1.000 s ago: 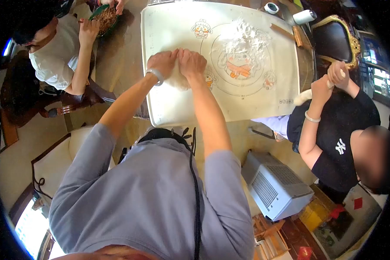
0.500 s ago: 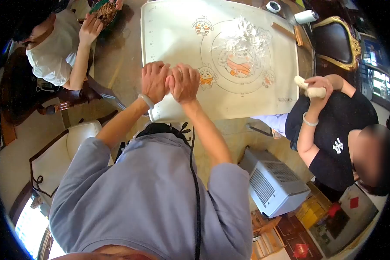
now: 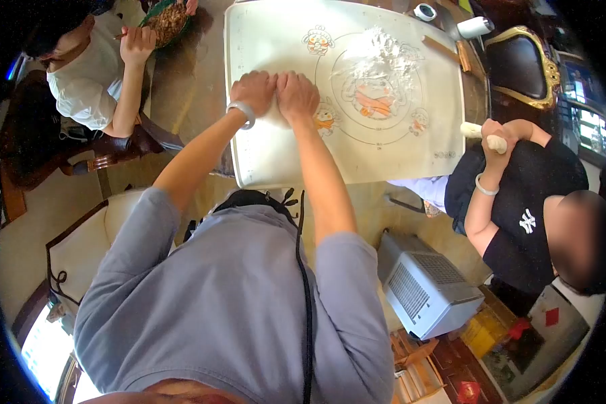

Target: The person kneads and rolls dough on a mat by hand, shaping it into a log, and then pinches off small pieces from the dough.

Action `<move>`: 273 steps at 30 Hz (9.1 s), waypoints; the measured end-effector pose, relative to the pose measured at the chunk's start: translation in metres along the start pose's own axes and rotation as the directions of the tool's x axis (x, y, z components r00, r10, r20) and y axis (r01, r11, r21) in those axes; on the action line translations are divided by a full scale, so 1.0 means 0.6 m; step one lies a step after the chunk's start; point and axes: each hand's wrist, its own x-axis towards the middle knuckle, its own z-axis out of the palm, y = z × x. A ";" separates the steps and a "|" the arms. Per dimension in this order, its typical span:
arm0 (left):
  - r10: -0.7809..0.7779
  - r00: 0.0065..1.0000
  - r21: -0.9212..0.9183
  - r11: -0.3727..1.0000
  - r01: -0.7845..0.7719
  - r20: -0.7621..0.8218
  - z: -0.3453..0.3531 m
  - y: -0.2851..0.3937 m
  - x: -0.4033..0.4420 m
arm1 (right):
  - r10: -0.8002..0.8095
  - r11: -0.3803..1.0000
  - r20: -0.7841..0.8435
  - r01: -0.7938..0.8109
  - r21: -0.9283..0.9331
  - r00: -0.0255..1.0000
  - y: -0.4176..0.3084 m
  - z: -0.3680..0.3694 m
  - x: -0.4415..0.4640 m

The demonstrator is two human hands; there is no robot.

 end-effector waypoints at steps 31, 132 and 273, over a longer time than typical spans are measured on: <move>0.134 0.989 -0.267 0.957 -0.111 0.069 -0.032 -0.021 0.016 | 0.000 0.985 0.158 -0.027 0.170 0.987 0.008 -0.009 0.016; 0.039 0.891 -0.312 0.929 -0.199 -0.452 0.009 0.010 -0.146 | -0.532 0.847 -0.339 0.487 -0.212 0.776 -0.022 -0.005 -0.098; 0.194 0.961 -0.444 0.856 -0.264 -0.199 -0.056 0.010 -0.066 | 0.044 0.983 0.227 -0.083 0.162 0.973 -0.035 -0.067 -0.024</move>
